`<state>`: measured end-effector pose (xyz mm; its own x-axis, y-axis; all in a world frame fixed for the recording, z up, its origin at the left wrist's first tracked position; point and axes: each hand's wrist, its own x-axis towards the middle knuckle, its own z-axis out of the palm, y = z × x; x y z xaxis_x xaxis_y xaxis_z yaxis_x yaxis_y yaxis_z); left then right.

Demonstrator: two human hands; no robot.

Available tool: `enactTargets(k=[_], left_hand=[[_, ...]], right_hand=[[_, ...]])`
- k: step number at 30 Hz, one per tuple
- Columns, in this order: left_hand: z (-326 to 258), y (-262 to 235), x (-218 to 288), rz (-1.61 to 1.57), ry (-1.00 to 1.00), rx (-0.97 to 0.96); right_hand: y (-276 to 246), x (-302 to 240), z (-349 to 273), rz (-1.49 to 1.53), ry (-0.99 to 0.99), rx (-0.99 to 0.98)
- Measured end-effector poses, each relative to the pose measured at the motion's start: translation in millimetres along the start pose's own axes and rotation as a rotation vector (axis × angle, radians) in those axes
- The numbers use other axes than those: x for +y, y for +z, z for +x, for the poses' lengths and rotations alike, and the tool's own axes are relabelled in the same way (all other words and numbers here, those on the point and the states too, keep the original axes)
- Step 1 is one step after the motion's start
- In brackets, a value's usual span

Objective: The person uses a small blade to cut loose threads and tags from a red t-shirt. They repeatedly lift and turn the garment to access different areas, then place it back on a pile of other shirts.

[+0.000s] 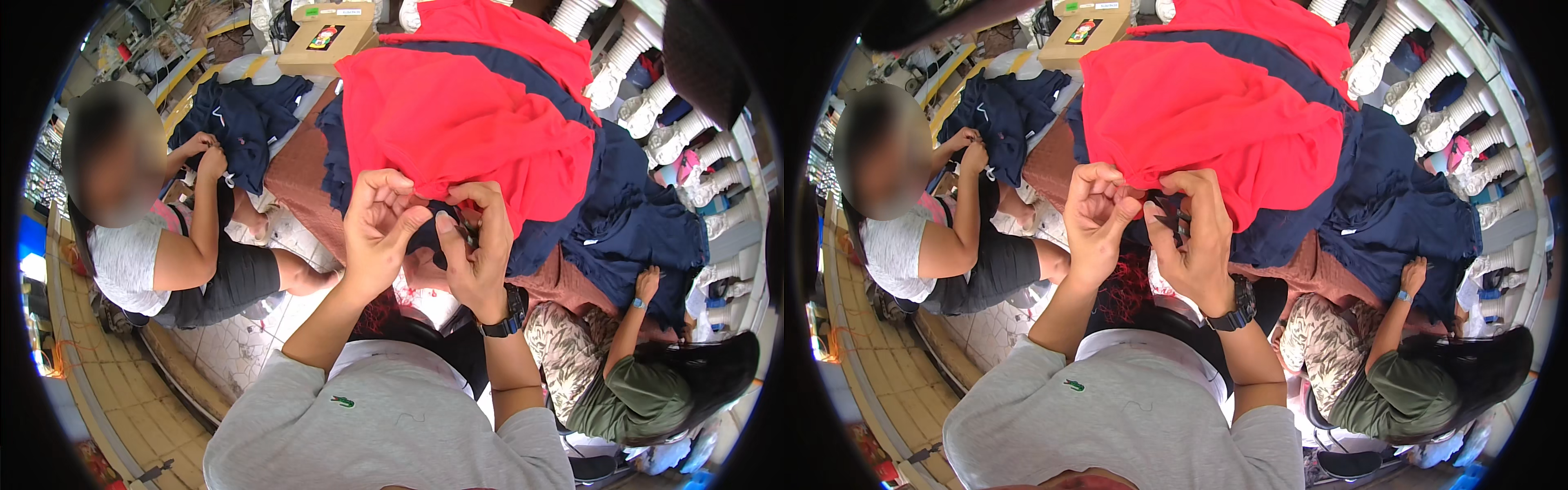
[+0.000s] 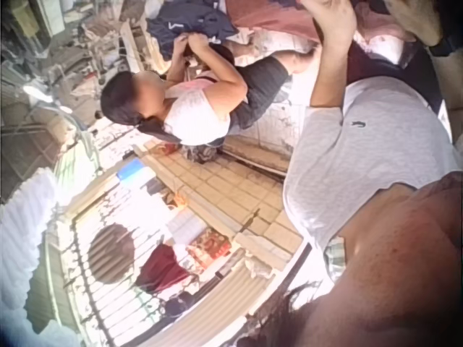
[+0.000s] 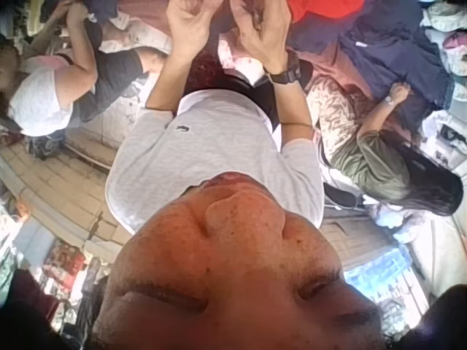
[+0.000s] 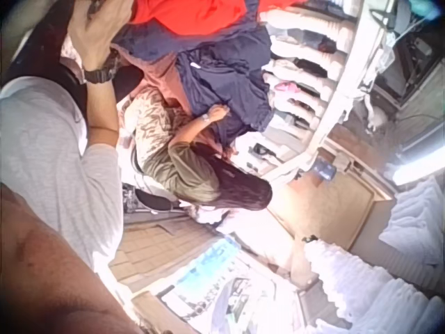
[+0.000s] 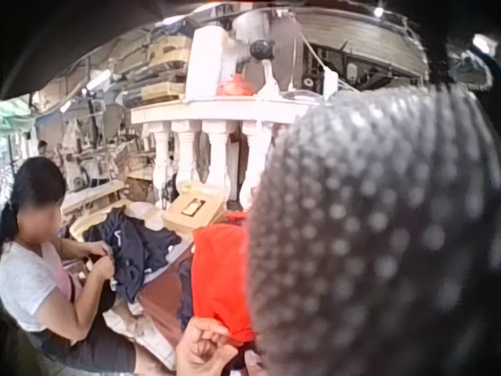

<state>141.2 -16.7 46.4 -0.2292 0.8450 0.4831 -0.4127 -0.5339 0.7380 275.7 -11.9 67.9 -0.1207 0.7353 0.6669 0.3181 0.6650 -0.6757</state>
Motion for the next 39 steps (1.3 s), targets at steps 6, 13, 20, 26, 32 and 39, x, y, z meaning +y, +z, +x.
enactTargets(k=[6,13,20,26,32,39], left_hand=[[2,-14,-17,0.173,0.163,-0.017],[-4,-14,-14,0.035,0.061,0.021],[-5,-23,-10,-0.159,-0.24,0.095],[-15,-34,-12,0.193,-0.217,0.053],[-16,-38,-10,0.381,-0.049,-0.028],[-16,-39,-11,0.484,0.045,-0.038]], right_hand=[[6,1,-8,0.061,0.023,-0.014],[-4,-23,-5,0.136,0.39,-0.296],[3,-16,-8,0.094,0.252,-0.155],[3,-11,-17,0.059,0.316,-0.26],[8,-12,-20,-0.04,0.349,-0.31],[26,-8,-21,0.066,0.347,-0.218]])
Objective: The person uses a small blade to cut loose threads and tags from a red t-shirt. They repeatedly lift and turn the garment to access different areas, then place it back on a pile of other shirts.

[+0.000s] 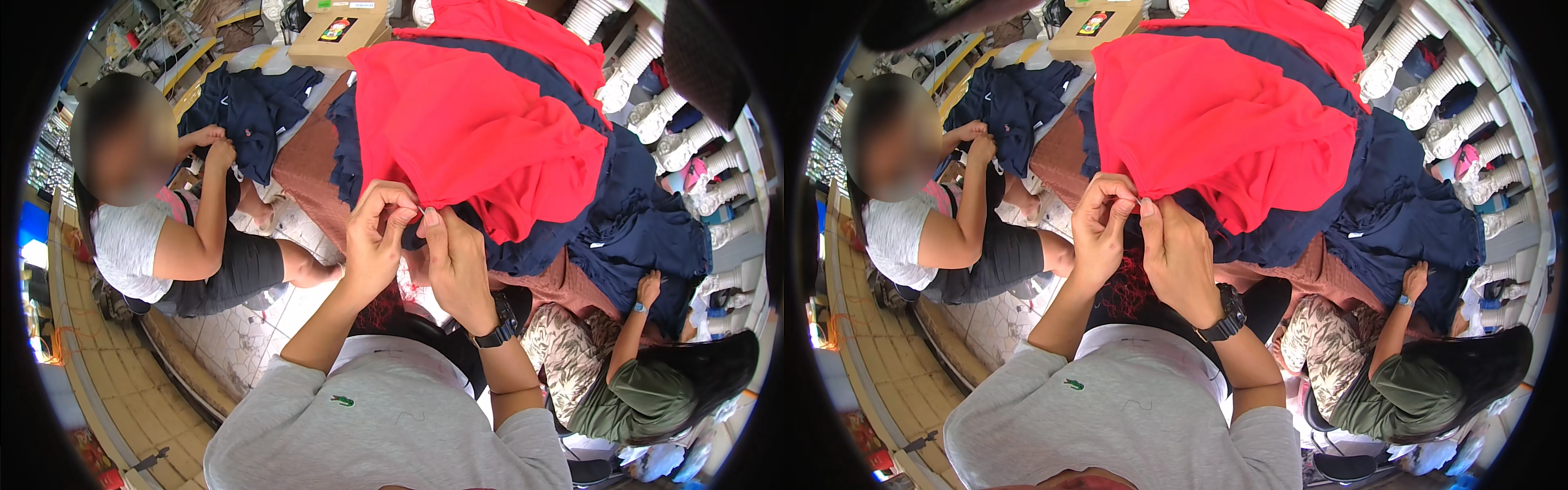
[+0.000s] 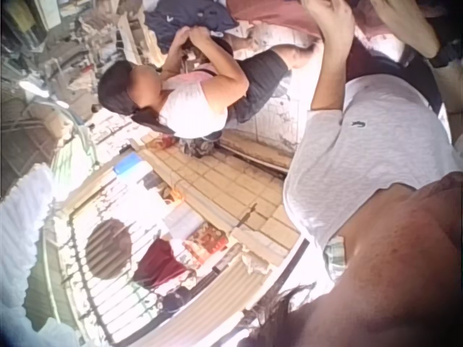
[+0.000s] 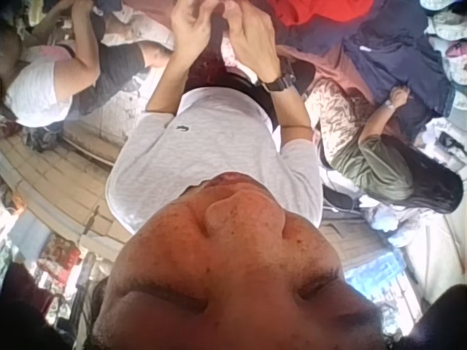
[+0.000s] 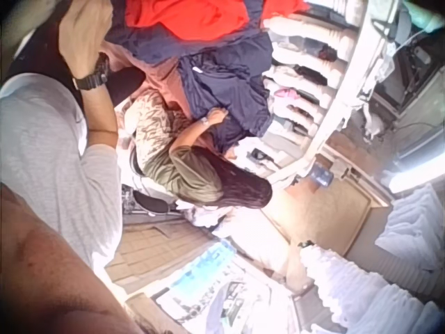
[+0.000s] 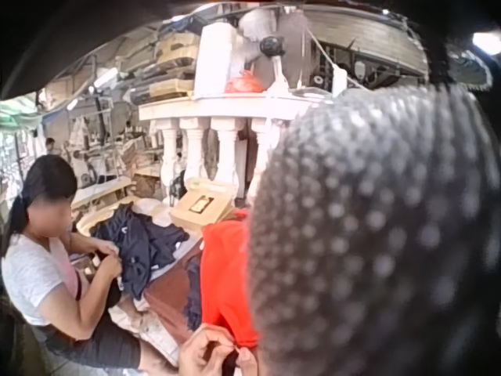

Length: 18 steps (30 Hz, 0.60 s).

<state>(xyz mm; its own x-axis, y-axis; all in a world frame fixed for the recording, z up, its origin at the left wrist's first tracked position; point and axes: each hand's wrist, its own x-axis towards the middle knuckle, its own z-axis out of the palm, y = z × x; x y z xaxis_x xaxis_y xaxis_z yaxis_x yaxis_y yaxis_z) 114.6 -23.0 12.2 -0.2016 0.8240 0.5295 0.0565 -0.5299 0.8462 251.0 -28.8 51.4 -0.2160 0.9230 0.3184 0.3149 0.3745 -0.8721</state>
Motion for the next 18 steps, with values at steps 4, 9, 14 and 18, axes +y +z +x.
enactTargets(k=[4,9,14,18], left_hand=[[-2,2,-1,-0.054,-0.022,0.031],[-4,1,0,-0.078,-0.015,-0.044],[-8,-10,0,-0.137,-0.195,-0.127],[-7,-42,3,-0.042,-0.48,-0.308]], right_hand=[[1,2,5,0.036,0.047,0.006],[2,5,7,0.135,0.068,0.007],[-14,5,0,0.164,-0.003,-0.015],[-35,12,-17,0.002,-0.228,0.14]])
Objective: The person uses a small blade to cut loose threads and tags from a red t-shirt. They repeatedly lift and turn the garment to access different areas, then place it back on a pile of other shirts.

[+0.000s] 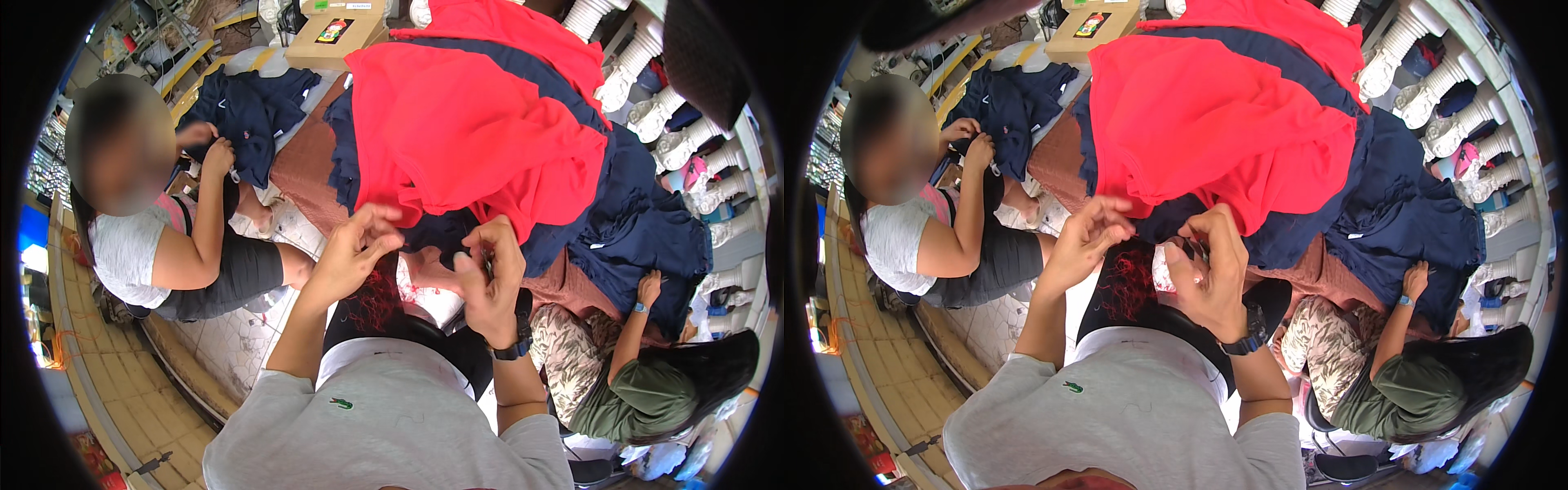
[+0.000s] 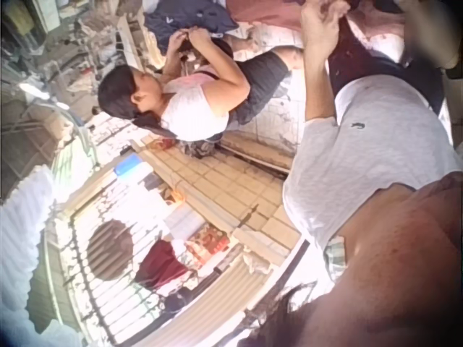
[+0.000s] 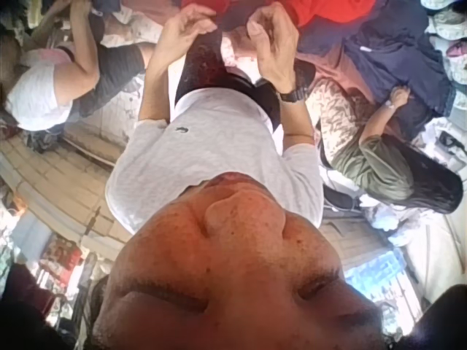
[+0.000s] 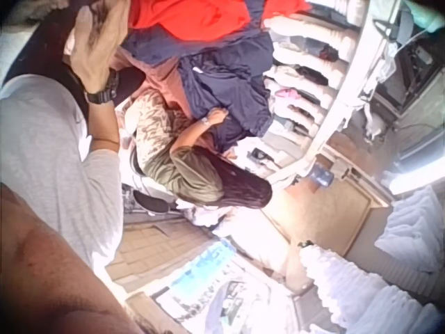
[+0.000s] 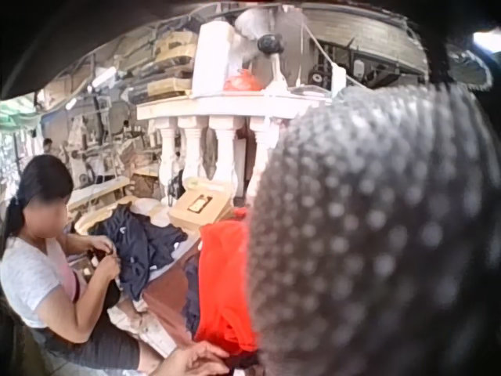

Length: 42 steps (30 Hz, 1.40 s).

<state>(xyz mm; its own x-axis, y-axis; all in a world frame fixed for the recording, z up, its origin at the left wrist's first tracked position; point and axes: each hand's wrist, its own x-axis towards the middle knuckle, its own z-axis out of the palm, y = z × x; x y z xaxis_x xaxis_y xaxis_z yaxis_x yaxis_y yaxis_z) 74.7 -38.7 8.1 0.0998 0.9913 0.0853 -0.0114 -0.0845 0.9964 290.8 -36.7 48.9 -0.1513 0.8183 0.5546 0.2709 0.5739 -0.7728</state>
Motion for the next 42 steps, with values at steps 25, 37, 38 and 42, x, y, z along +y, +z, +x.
enactTargets(k=[25,37,38,42], left_hand=[[53,63,113,-0.066,0.152,-0.093],[86,70,115,0.238,0.513,0.022],[90,68,114,0.18,0.521,0.005],[112,69,114,-0.004,0.513,-0.037]], right_hand=[[-43,-27,92,-0.245,-0.291,0.23],[-69,-14,90,-0.313,-0.378,0.066],[-68,-9,97,-0.183,-0.372,0.071],[-70,-11,88,0.326,0.286,0.165]])
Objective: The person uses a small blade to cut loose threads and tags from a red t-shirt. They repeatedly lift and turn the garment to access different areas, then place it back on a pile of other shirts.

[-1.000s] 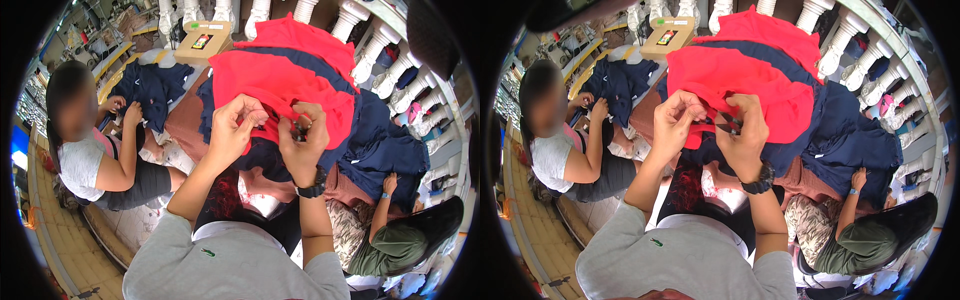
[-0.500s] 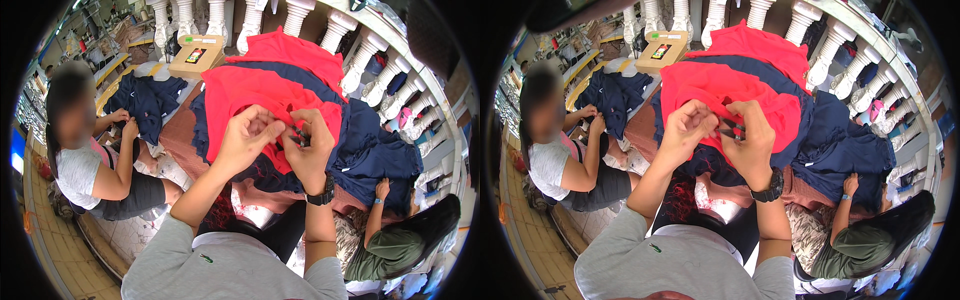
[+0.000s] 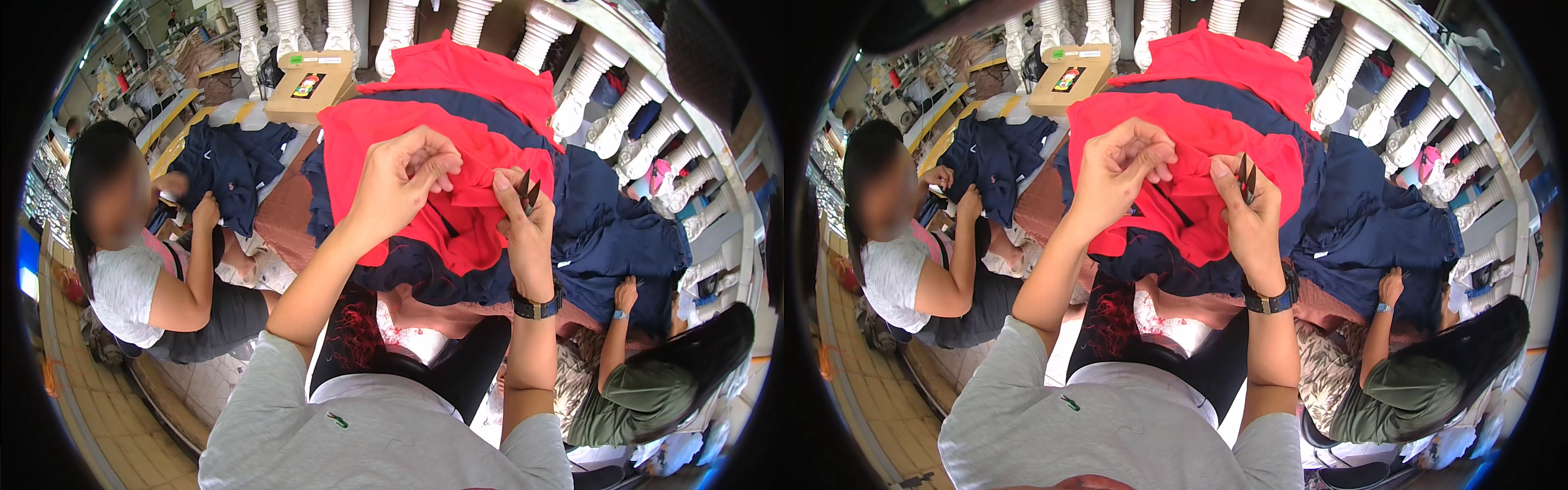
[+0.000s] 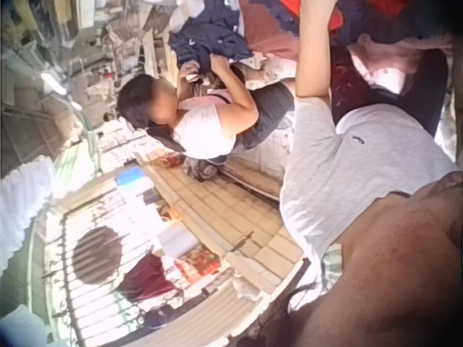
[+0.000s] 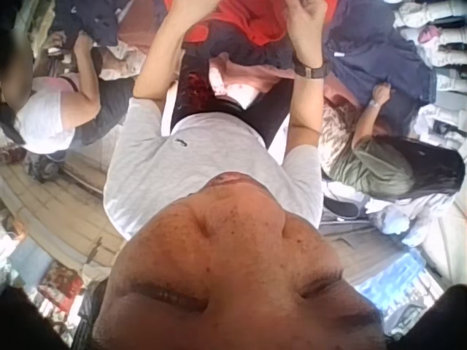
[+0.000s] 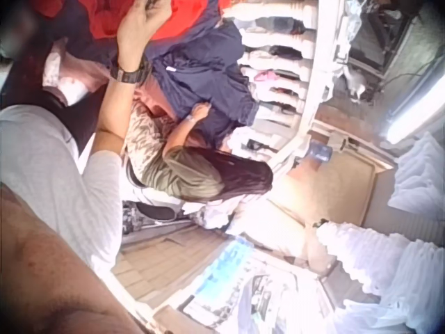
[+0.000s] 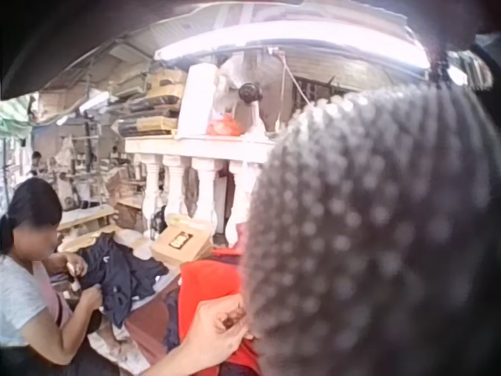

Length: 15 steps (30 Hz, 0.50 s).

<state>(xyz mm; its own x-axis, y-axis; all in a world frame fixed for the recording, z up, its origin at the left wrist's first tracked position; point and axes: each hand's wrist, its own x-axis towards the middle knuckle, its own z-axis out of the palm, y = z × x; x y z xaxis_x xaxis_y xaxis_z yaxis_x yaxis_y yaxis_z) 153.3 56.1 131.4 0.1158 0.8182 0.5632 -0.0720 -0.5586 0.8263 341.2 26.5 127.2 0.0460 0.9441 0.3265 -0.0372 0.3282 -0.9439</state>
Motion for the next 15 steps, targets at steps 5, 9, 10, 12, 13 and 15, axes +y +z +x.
enactTargets(k=[5,9,10,12,13,15], left_hand=[[-6,18,6,0.334,0.374,0.032],[-4,36,-30,0.377,0.509,0.124],[-3,40,-37,0.379,0.524,0.135],[-4,44,-51,0.456,0.516,0.095],[-5,45,-57,0.493,0.512,0.074],[-6,45,-62,0.357,0.241,-0.068]], right_hand=[[-3,8,-4,0.075,0.057,0.043],[-5,20,-8,0.113,0.082,0.077],[-7,24,-8,0.148,0.118,0.089],[-10,35,-8,0.222,0.181,0.109],[-12,41,-9,0.244,0.214,0.126],[-16,50,-11,0.286,0.278,0.169]])
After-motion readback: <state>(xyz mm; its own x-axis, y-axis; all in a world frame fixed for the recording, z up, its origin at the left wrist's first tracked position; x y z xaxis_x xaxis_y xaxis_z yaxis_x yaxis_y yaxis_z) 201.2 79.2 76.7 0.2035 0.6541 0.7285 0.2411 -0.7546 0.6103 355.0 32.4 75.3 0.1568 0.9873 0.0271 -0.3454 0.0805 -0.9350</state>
